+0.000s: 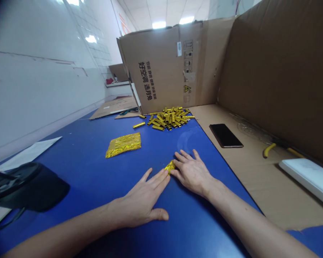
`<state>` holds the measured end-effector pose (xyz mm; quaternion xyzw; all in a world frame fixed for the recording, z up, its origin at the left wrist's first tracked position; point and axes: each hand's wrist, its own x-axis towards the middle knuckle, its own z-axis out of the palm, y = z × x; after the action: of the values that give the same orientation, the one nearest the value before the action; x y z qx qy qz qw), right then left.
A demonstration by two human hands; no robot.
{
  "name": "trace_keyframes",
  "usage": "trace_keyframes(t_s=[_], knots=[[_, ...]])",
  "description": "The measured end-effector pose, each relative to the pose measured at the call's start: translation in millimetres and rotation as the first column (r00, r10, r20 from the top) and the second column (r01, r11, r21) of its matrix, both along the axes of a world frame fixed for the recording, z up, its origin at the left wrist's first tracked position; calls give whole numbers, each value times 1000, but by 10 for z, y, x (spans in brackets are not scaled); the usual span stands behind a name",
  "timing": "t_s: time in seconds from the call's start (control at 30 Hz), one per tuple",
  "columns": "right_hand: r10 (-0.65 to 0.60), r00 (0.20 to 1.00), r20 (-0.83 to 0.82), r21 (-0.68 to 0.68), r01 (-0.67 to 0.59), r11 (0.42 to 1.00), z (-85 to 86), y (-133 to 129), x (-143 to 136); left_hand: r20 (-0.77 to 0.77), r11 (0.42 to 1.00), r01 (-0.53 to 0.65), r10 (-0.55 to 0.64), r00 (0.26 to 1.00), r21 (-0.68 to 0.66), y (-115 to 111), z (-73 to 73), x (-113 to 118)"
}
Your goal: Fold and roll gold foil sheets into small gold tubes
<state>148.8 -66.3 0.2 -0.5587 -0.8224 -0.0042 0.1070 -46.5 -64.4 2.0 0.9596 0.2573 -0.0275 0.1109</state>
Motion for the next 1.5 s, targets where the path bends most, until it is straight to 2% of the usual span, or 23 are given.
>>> trace_keyframes(t_s=[0.07,0.13,0.17,0.23,0.37,0.57,0.7,0.87,1.0,1.2,1.37,1.5], knots=[[97,992,-83,-29,-100,995,53,-78,-98,8,1000,10,-10,1000,-3,15,-3,6],[223,962,-156,-100,-240,966,92,-143,-185,19,1000,24,-24,1000,1,29,-14,10],[235,955,-178,-107,-257,961,100,-159,-212,23,1000,27,-27,999,4,34,-20,10],[220,958,-186,-121,-244,962,88,-148,-220,24,1000,19,-19,1000,9,37,-31,8],[114,983,-144,-134,-133,982,1,-21,-92,33,1000,-1,0,999,22,24,-43,-4],[66,996,-58,-100,-71,992,-52,45,25,73,997,-37,32,997,69,78,-31,-15],[64,998,-22,-80,-66,995,-82,49,36,150,992,-96,82,985,86,236,-40,-46],[69,998,-12,-36,-70,997,-87,62,39,253,980,-146,109,961,134,386,-131,-68],[99,994,-36,13,-98,995,-44,51,20,303,977,-147,96,948,153,374,-168,-48],[74,995,-71,57,-70,996,-54,38,-32,271,965,-193,141,952,178,305,-115,-15],[86,991,-103,56,-81,995,-93,16,-74,305,959,-250,201,931,132,298,-122,-6],[95,988,-122,42,-90,995,-79,4,-88,416,955,-296,279,865,-25,324,-146,2]])
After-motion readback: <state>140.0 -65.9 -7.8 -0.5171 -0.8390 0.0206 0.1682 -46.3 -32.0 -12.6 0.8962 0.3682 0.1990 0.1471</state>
